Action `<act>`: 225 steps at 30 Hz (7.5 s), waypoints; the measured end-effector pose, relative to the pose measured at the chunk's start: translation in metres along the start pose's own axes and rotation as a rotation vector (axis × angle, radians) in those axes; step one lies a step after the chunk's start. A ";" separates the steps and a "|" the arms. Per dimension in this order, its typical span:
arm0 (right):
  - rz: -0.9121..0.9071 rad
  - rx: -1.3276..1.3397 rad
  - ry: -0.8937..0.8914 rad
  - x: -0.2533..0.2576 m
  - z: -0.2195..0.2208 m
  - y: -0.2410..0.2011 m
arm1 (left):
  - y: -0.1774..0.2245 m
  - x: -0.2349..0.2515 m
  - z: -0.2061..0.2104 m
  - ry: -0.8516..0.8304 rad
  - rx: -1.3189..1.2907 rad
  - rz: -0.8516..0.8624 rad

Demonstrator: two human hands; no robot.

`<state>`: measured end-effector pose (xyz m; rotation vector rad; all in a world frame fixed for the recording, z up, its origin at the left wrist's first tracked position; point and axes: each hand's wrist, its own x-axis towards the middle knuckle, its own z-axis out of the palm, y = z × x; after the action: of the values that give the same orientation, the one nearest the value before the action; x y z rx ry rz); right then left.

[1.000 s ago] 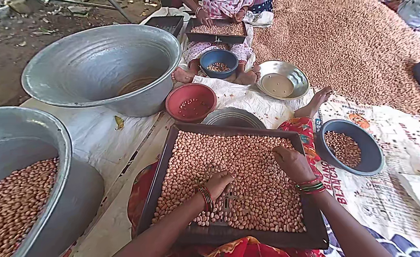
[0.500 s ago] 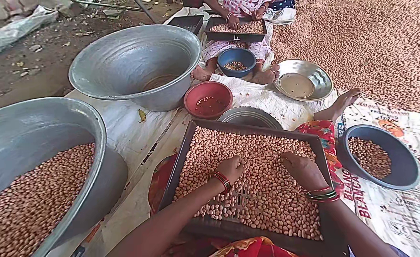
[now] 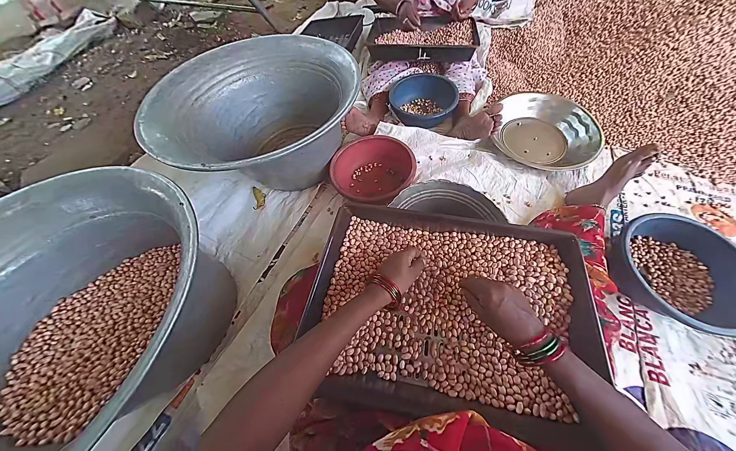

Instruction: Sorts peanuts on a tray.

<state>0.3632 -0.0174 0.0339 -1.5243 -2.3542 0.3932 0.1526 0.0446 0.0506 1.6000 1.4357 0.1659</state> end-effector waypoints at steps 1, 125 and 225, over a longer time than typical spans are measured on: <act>-0.023 -0.062 -0.003 0.002 0.007 -0.001 | -0.001 -0.002 -0.002 -0.004 0.018 -0.002; 0.073 -0.362 -0.006 0.075 -0.002 0.013 | 0.010 0.006 0.023 -0.181 0.421 0.050; 0.373 -0.059 0.066 0.009 -0.060 0.051 | -0.030 -0.007 -0.003 0.351 -0.940 -0.094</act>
<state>0.4266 0.0147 0.0698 -1.9774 -2.0451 0.3516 0.1276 0.0358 0.0347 0.7411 1.3653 0.9503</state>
